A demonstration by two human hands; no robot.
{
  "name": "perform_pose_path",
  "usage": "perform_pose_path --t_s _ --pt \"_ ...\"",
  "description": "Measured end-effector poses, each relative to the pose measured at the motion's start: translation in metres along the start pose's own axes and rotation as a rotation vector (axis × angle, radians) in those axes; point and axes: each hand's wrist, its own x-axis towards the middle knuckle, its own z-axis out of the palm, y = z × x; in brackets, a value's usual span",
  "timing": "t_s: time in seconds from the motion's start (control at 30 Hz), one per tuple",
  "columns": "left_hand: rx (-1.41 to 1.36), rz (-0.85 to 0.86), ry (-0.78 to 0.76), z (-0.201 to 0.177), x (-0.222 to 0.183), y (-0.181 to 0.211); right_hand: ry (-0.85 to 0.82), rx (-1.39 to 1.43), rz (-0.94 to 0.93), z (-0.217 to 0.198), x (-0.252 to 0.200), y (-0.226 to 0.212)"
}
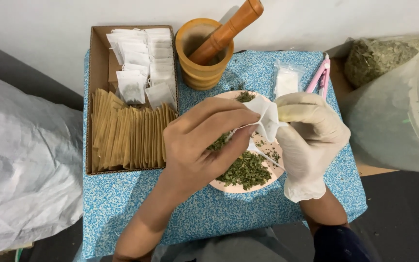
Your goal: Filling small filter bags with dried tea leaves using a spoon and weighing them on a digital scale.
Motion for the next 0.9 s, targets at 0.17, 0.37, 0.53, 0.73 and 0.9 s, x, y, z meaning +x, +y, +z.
perform_pose_path --t_s 0.17,0.37,0.53,0.73,0.9 --pt "0.016 0.024 -0.044 -0.005 0.005 0.002 -0.048 -0.036 0.015 0.004 0.004 -0.011" --pt "0.013 0.031 -0.120 -0.005 -0.001 0.000 -0.074 -0.028 0.035 0.004 0.002 -0.012" --pt "0.029 0.021 -0.140 -0.004 -0.002 0.002 -0.066 -0.018 0.051 0.002 0.000 -0.011" --pt "0.029 0.022 -0.142 -0.002 -0.001 0.002 -0.065 -0.015 0.052 0.000 -0.001 -0.007" --pt "0.019 -0.005 -0.141 0.001 -0.007 -0.008 -0.086 0.007 0.048 -0.005 0.001 -0.004"
